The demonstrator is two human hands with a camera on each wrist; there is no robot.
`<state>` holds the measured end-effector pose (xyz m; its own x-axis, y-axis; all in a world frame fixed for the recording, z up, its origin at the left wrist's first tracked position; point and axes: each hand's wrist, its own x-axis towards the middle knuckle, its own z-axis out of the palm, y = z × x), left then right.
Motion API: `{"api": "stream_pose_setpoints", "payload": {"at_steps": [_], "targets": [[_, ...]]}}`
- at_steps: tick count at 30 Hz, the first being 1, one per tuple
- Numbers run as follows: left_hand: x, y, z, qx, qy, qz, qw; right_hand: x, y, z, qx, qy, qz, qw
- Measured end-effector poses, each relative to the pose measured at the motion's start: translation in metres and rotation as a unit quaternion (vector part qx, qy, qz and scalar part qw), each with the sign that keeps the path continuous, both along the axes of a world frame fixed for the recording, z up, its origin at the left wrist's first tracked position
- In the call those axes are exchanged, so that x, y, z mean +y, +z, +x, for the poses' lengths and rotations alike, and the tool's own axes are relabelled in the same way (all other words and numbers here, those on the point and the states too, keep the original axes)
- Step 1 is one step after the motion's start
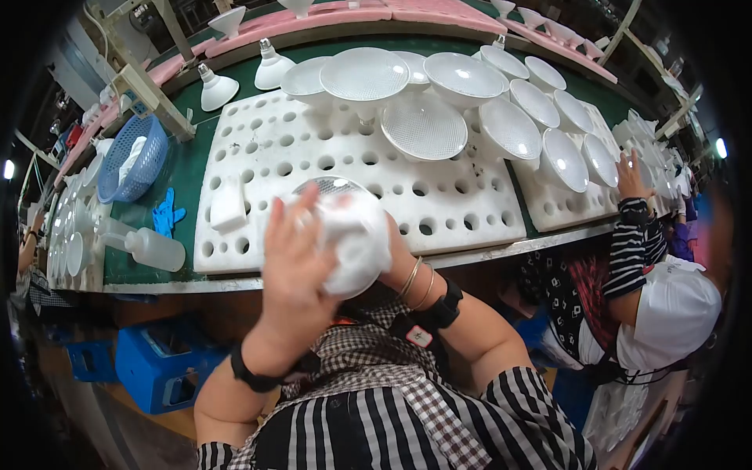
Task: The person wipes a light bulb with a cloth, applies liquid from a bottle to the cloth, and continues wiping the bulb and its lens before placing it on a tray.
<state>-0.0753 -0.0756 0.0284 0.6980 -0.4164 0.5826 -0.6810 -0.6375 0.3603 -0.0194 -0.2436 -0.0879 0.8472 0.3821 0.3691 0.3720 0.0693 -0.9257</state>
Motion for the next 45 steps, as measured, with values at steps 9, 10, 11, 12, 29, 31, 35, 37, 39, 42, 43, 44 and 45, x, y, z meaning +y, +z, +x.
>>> {"api": "stream_pose_setpoints", "payload": {"at_steps": [9, 10, 11, 12, 29, 31, 35, 37, 39, 42, 43, 44, 45], "targets": [[0.032, -0.022, 0.049, 0.175, 0.136, -0.363, 0.905, 0.006, -0.020, 0.010, 0.167, 0.055, 0.091, 0.980], [0.035, -0.025, 0.048, 0.176, 0.133, -0.362, 0.906, 0.004, -0.022, 0.010, 0.266, 0.126, 0.177, 0.939], [0.039, -0.027, 0.045, 0.194, 0.156, -0.400, 0.882, 0.004, -0.027, 0.011, 0.268, 0.124, 0.179, 0.939], [0.042, -0.027, 0.041, 0.210, 0.178, -0.437, 0.856, 0.005, -0.030, 0.013, 0.253, 0.104, 0.140, 0.951], [0.021, 0.010, 0.043, 0.454, 0.015, -0.418, 0.787, 0.020, -0.013, -0.002, 0.375, 0.026, 0.258, 0.890], [0.022, 0.000, 0.048, 0.450, 0.020, -0.419, 0.788, 0.019, -0.011, -0.002, 0.330, 0.019, 0.223, 0.917], [0.024, 0.004, 0.039, 0.446, 0.011, -0.390, 0.806, 0.014, -0.032, 0.000, 0.248, -0.004, 0.117, 0.962], [0.023, 0.002, 0.031, 0.380, 0.008, -0.332, 0.863, 0.016, -0.030, -0.002, 0.363, 0.014, 0.185, 0.913], [0.021, 0.003, 0.028, 0.324, 0.020, -0.263, 0.909, 0.015, -0.011, -0.007, 0.351, 0.034, 0.172, 0.920], [0.018, 0.012, 0.032, 0.448, -0.013, -0.381, 0.809, 0.012, 0.016, -0.007, 0.394, 0.070, 0.196, 0.895], [0.016, 0.010, 0.035, 0.447, -0.015, -0.381, 0.809, 0.009, 0.024, -0.005, 0.448, 0.086, 0.228, 0.860], [0.013, 0.004, 0.038, 0.432, -0.023, -0.381, 0.817, 0.003, 0.037, -0.004, 0.446, 0.084, 0.228, 0.861], [0.010, 0.004, 0.040, 0.417, -0.030, -0.382, 0.825, -0.005, 0.053, -0.002, 0.423, 0.116, 0.156, 0.885]]}}
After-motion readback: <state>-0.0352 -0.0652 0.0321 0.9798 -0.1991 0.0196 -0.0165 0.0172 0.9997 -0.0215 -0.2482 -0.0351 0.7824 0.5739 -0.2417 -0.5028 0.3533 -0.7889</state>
